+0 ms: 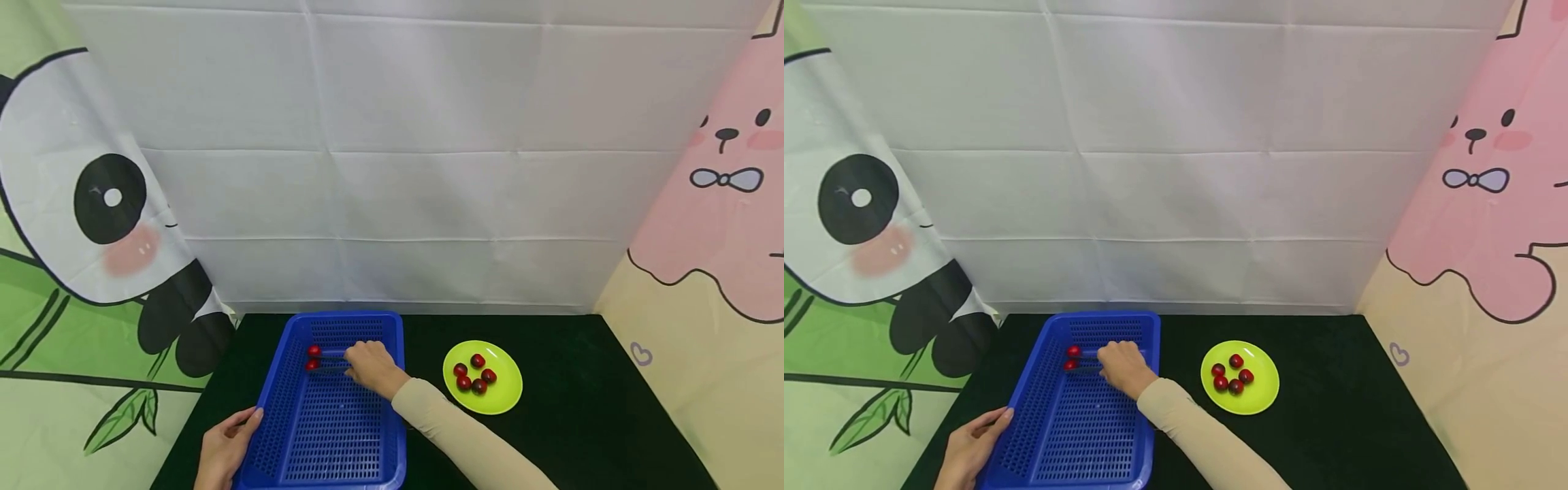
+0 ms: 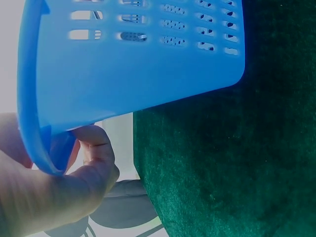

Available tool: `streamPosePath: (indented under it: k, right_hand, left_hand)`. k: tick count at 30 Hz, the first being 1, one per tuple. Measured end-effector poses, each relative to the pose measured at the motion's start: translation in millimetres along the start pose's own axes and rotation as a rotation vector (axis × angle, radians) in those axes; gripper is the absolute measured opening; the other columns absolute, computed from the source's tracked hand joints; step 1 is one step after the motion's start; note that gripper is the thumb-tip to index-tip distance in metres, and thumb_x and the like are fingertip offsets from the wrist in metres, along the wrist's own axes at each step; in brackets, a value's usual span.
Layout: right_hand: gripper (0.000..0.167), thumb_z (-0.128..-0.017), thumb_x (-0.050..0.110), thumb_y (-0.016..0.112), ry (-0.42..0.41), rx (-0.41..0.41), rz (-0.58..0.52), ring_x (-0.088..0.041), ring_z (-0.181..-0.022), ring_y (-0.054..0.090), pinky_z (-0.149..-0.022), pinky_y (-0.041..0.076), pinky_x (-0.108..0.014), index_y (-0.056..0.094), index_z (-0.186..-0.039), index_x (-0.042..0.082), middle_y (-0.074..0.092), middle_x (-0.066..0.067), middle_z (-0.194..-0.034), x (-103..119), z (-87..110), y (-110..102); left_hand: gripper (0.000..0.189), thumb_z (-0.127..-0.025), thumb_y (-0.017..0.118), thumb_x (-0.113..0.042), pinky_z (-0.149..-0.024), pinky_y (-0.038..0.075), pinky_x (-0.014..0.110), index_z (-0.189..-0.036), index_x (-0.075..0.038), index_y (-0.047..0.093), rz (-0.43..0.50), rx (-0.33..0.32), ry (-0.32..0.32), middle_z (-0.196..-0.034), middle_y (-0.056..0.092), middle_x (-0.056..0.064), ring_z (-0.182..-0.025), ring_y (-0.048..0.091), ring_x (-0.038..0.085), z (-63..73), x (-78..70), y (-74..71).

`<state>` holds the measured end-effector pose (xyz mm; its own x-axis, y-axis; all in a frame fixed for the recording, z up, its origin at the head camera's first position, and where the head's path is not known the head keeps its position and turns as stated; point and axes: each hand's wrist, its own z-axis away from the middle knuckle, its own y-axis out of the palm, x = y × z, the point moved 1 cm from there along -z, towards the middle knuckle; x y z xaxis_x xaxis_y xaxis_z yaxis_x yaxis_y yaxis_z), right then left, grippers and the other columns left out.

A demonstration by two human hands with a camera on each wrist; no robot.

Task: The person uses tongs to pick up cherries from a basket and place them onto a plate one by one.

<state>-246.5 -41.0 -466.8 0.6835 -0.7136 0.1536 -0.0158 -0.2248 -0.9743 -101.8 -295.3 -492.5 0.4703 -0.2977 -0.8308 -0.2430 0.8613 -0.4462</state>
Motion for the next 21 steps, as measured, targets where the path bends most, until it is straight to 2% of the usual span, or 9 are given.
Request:
streamPosePath:
  k: [7,21]
  right_hand:
    - [0.013,-0.093,0.022,0.079,-0.001,-0.018,-0.013,-0.006,-0.049,0.037,-0.045,0.027,-0.019,0.077,-0.090,0.010,0.046,0.006,-0.061,0.6,-1.2,2.8]
    - [0.014,-0.094,0.021,0.078,-0.006,-0.035,-0.053,-0.005,-0.047,0.036,-0.044,0.027,-0.018,0.076,-0.088,0.009,0.044,0.006,-0.058,3.6,-2.9,5.2]
  left_hand:
    - [0.084,-0.095,0.067,-0.057,-0.071,0.061,0.047,-0.141,0.010,0.051,-0.001,-0.009,0.004,-0.108,0.067,0.028,-0.079,0.069,0.021,1.6,-0.2,0.9]
    - [0.080,-0.095,0.069,-0.054,-0.068,0.059,0.043,-0.140,0.010,0.053,0.010,-0.005,0.003,-0.100,0.070,0.018,-0.079,0.067,0.019,1.2,0.2,0.1]
